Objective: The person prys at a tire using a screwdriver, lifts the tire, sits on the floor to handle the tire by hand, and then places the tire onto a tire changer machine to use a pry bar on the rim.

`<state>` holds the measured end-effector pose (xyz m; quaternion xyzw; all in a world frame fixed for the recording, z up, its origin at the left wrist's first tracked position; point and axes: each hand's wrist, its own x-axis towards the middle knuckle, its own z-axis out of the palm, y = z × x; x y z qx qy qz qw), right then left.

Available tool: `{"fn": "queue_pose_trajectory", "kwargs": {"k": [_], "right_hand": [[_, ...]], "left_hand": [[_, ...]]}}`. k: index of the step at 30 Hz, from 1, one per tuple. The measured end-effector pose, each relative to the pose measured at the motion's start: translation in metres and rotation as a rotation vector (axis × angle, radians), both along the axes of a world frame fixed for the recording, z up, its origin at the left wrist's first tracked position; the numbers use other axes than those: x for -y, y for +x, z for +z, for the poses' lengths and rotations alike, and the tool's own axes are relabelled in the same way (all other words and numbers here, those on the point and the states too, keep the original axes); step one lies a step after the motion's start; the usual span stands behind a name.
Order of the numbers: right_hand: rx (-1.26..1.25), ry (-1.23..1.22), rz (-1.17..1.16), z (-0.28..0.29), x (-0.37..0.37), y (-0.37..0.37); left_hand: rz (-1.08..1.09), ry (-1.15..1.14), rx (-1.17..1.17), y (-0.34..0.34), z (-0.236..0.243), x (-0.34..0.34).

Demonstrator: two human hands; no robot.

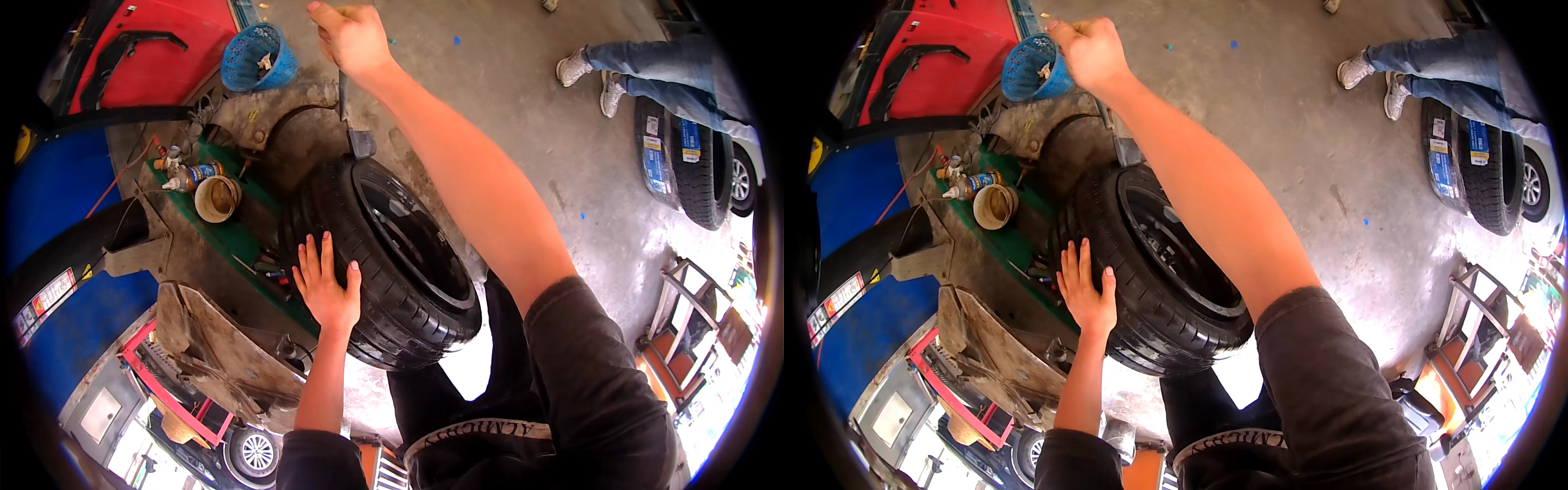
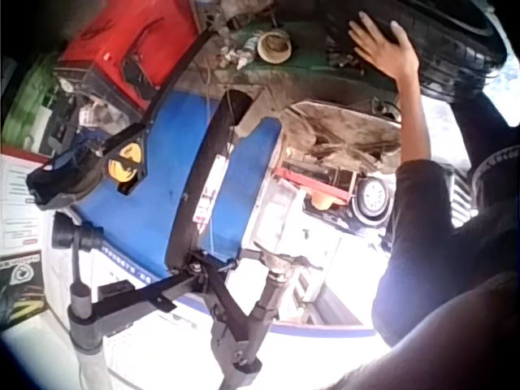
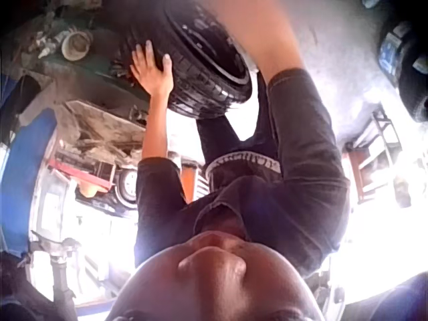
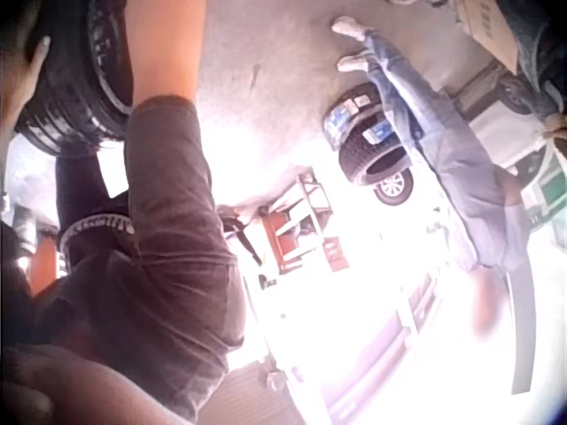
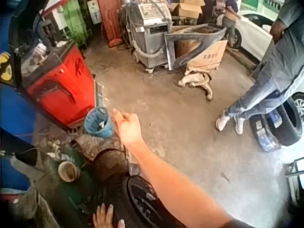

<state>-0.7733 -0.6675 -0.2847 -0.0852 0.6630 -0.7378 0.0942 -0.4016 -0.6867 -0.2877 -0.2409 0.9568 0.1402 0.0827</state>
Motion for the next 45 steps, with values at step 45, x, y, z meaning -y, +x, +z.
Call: {"fn": "queue_pose_trajectory", "kwargs": {"k": [45], "right_hand": [[0.225,-0.372,0.051,0.004,-0.007,0.084]], "left_hand": [[0.018,-0.082,0.094,-0.004,-0.002,-0.034]]}}
